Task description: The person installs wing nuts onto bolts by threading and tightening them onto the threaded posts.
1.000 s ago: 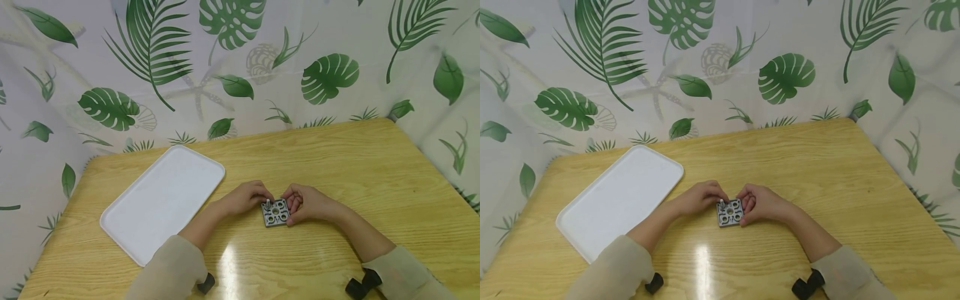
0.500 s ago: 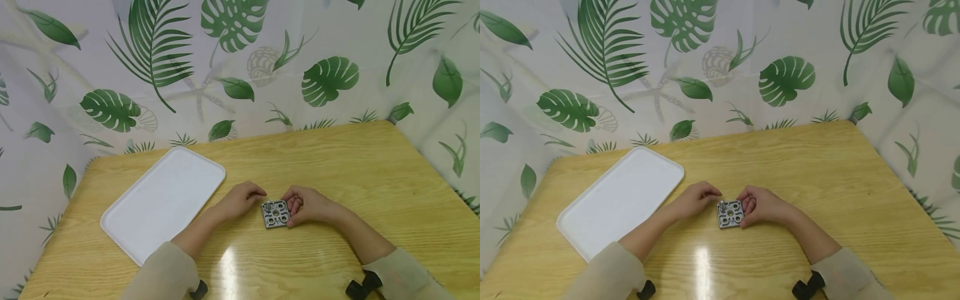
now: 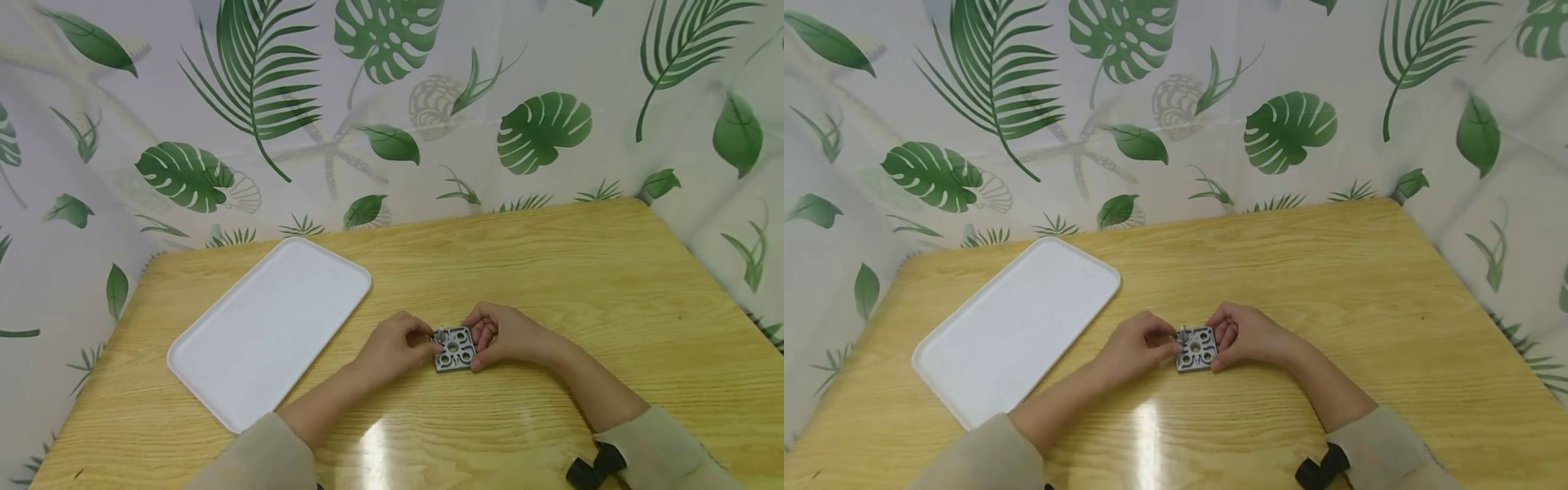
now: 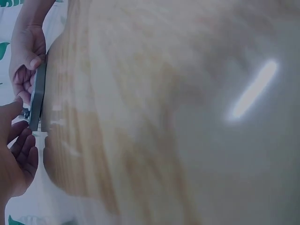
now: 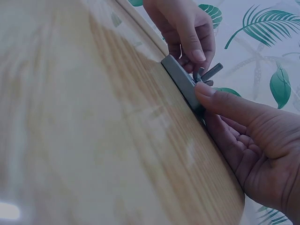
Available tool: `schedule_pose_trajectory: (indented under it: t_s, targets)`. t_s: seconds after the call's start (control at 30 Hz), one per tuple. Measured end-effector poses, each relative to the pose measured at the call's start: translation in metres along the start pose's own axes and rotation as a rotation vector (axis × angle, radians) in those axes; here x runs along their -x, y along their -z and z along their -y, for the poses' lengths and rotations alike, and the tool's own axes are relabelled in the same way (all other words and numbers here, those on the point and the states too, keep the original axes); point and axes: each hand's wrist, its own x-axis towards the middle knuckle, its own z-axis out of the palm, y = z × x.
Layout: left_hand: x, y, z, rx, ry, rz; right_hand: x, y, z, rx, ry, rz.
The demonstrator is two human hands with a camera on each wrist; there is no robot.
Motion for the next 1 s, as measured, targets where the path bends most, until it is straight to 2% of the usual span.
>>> schedule_pose_trajectory:
  t_s: [0.13, 0.3, 0.47, 0.63, 1.0]
  targets:
    - [-0.001, -0.006, -0.001, -0.043, -0.029, -0.035, 0.0, 0.0, -0.001, -0.001, 0.005, 0.004]
    - [-0.003, -0.01, 0.002, -0.111, -0.097, -0.065, -0.001, 0.0, -0.002, 0.01, 0.008, 0.004]
    - [-0.007, -0.008, 0.006, -0.134, -0.147, -0.062, -0.001, 0.0, -0.002, 0.016, 0.009, 0.007]
    - [-0.017, -0.003, 0.008, -0.154, -0.202, -0.016, 0.0, 0.0, -0.002, 0.008, 0.006, 0.005]
    - [-0.036, 0.009, 0.01, -0.189, -0.348, 0.164, 0.0, 0.0, -0.002, -0.001, 0.018, 0.012]
